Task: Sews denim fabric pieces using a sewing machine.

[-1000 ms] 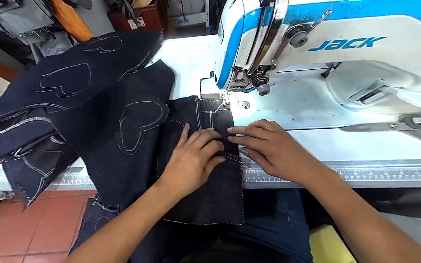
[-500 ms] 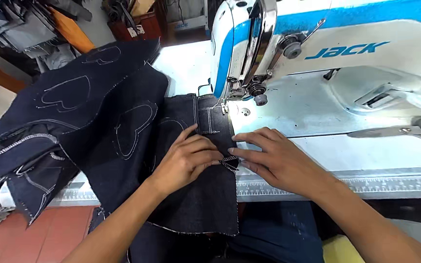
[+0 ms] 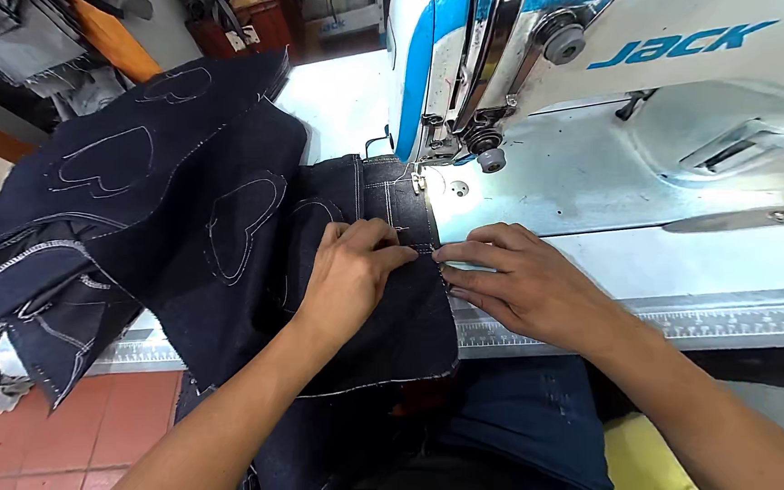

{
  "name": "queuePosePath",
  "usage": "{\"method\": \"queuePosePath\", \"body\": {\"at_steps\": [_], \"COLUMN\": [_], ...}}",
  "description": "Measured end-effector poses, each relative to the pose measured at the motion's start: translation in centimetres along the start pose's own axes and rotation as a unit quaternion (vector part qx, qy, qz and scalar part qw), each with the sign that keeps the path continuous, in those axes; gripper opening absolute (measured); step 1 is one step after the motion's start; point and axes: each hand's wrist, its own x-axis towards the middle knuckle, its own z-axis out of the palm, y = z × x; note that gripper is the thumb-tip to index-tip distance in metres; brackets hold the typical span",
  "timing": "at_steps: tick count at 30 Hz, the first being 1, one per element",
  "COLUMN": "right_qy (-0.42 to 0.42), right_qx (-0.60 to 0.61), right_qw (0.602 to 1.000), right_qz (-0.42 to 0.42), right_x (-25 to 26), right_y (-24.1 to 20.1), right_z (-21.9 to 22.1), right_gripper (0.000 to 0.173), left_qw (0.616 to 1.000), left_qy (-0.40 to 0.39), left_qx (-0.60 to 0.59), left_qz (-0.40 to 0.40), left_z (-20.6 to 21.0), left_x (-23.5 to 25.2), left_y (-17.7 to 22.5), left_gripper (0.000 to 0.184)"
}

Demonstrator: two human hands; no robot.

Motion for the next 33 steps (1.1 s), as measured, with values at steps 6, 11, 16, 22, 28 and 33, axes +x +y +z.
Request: {"method": "queuePosePath", "body": {"at_steps": [6,11,16,22,28,33], "right_qy": [-0.011,-0.006,0.030,0.026,0.039,0.083], "right_qx": [-0.005,-0.031,-0.049,-0.060,-0.057,-0.071], "right_qw": [0.999,0.996,0.990,0.987,0.987,0.984], "right_qz": [0.039,0.078,0.128,0.149,0.145,0.143], "right_x": [0.6,3.1,4.3,4.2,4.4,4.0], "right_y": [0.2,1.8,2.1,1.5,1.8,1.7], "right_z": [0.0,0.5,1.8,1.1,0.9,2.0], "right_gripper": [0.035,0.034,0.038,0.031,0.031,0.023], "left_qw": [0.999,0.997,0.996,0.995,0.972,0.975], "left_qy": [-0.041,-0.072,-0.078,-0.102,-0.234,-0.080], "left_qx": [-0.006,-0.023,-0.024,-0.001,0.029,0.081], "left_qz": [-0.012,0.025,0.035,0.016,-0.018,-0.188], "left_z": [0.9,1.3,1.9,2.2,-1.5,-1.0], "left_x": [-1.1,2.0,4.0,7.3,13.7,15.0], "left_y": [0.3,-3.6,-5.9,-7.3,-9.4,-16.8], "left_gripper": [0.038,0.062,0.070,0.075,0.058,0.056]}}
